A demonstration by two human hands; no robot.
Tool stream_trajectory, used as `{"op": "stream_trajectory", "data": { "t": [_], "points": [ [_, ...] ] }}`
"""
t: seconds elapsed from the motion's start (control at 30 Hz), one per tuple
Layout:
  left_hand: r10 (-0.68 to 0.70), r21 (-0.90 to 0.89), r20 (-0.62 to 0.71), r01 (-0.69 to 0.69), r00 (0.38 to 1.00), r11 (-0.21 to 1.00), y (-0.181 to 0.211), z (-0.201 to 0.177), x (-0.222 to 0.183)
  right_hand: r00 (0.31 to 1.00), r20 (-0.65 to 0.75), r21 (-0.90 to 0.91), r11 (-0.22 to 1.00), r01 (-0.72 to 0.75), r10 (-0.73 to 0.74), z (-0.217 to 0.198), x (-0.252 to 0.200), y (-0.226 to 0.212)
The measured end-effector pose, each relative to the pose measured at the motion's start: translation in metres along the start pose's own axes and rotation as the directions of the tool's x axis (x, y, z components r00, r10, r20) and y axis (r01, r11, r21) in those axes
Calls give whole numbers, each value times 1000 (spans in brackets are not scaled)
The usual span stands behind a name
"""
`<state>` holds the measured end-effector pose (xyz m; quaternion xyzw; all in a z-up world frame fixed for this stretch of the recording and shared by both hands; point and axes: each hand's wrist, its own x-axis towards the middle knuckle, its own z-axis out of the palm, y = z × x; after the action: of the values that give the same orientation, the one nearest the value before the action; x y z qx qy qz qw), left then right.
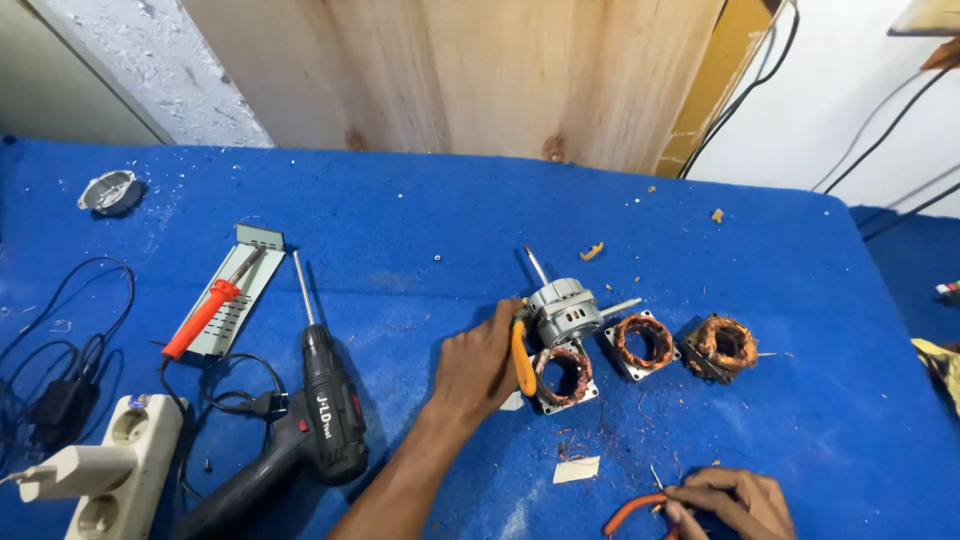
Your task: Disassembling an electric motor using pliers and a brush on a repair bench
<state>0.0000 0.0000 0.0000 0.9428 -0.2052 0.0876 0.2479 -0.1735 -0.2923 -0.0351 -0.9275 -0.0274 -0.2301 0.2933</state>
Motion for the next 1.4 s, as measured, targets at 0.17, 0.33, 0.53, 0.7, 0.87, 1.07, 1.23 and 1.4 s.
{"op": "stream_trajectory", "data": {
  "t": [0.17,0.33,0.53,0.7,0.87,1.07,1.23,1.4],
  "points": [
    [-54,-17,-6,54,999,998,6,-2,0,1000,20,-100,995,7,-5,12,-7,29],
    [11,-17,28,-11,1000,1000,1,-2,-3,960,235,130,984,122,-150,-6,18,4],
    [-27,-16,17,28,999,999,4,1,4,998,55,53,999,-11,8,-12,6,-13],
    [-51,-36,29,52,998,998,5,3,0,979,203,-29,999,-32,37,-21,5,-17],
    [-76,-52,22,77,997,996,7,3,-6,988,154,78,997,-5,-7,-26,7,-23],
    [-118,-68,80,124,990,990,8,-14,-4,997,-35,153,986,-61,68,-21,17,-42],
    [-144,-59,96,150,985,987,8,-5,-2,989,-85,172,979,-109,125,-24,18,-43],
    [-138,-14,74,139,988,990,9,-3,4,906,-167,323,890,-322,389,-25,21,-47]
  ]
}}
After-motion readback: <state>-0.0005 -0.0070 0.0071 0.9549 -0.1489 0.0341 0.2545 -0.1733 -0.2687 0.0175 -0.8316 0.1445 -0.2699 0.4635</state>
